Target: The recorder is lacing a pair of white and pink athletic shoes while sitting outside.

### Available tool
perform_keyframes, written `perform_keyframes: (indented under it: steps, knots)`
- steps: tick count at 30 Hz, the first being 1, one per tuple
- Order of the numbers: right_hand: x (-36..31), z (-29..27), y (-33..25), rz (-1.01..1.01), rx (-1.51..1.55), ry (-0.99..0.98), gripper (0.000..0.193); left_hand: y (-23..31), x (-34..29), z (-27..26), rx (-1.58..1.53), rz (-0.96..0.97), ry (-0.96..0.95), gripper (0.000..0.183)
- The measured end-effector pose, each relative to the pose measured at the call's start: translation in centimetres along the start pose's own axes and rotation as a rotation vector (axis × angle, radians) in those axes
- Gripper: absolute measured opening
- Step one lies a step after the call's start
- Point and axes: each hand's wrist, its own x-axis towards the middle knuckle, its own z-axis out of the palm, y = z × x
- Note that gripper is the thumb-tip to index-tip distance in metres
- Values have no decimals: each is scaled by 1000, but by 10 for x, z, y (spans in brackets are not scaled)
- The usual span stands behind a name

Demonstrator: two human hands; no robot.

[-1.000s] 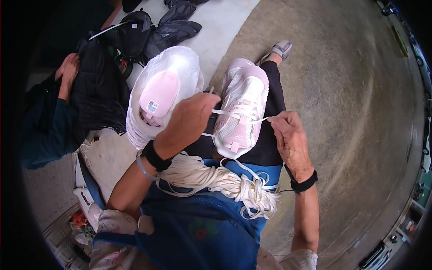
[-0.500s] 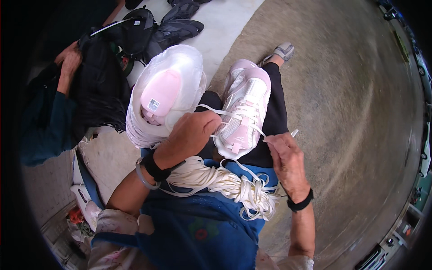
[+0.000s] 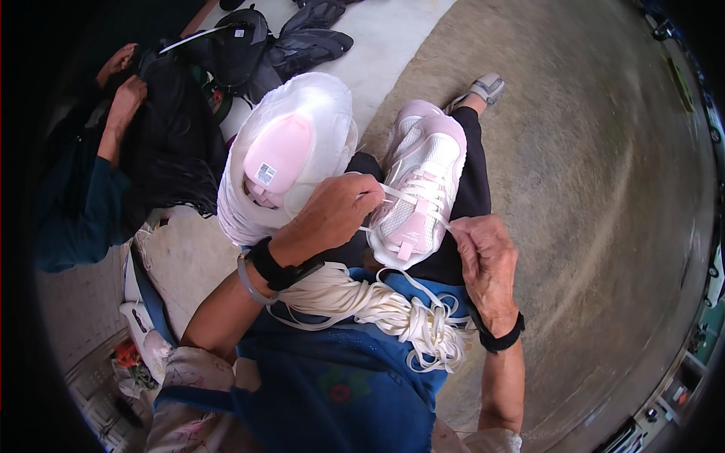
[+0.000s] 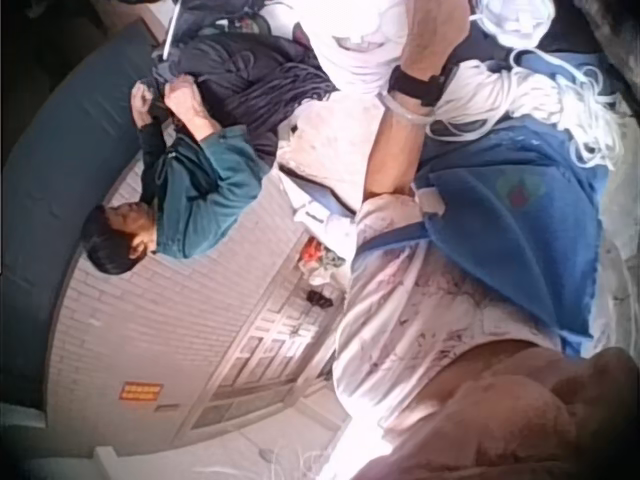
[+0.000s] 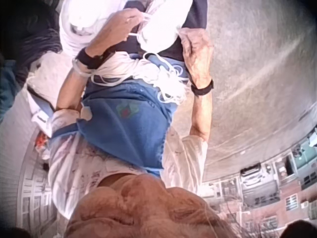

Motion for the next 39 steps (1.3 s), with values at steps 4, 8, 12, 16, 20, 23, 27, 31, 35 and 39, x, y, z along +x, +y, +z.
perform_keyframes:
  steps: [4,8,12,16,20,23,27,31,35,39]
  knots:
    - [-5,6,2,-4,-207,-92,19,-13,3,6,273,286,101,14]
    - [-5,9,16,30,-161,-52,19,-5,6,9,249,109,102,12]
    - [-3,8,11,91,-20,-43,18,-9,8,6,195,163,74,10]
    - [-3,12,9,51,-62,-23,16,-11,8,14,386,222,74,11]
    - [-4,10,5,52,-152,-58,13,-3,8,11,314,120,105,12]
    - [-3,11,3,57,-134,-71,13,-11,7,11,126,116,118,12]
    - [-4,12,5,50,-128,-45,14,-3,4,19,214,96,167,12]
    - [0,13,3,36,-163,-64,14,-12,7,15,59,10,148,12]
    - [8,10,-4,29,-170,-112,13,-8,7,15,-58,-7,155,11]
    - [17,14,-2,20,-173,-134,10,-8,2,17,25,27,228,11]
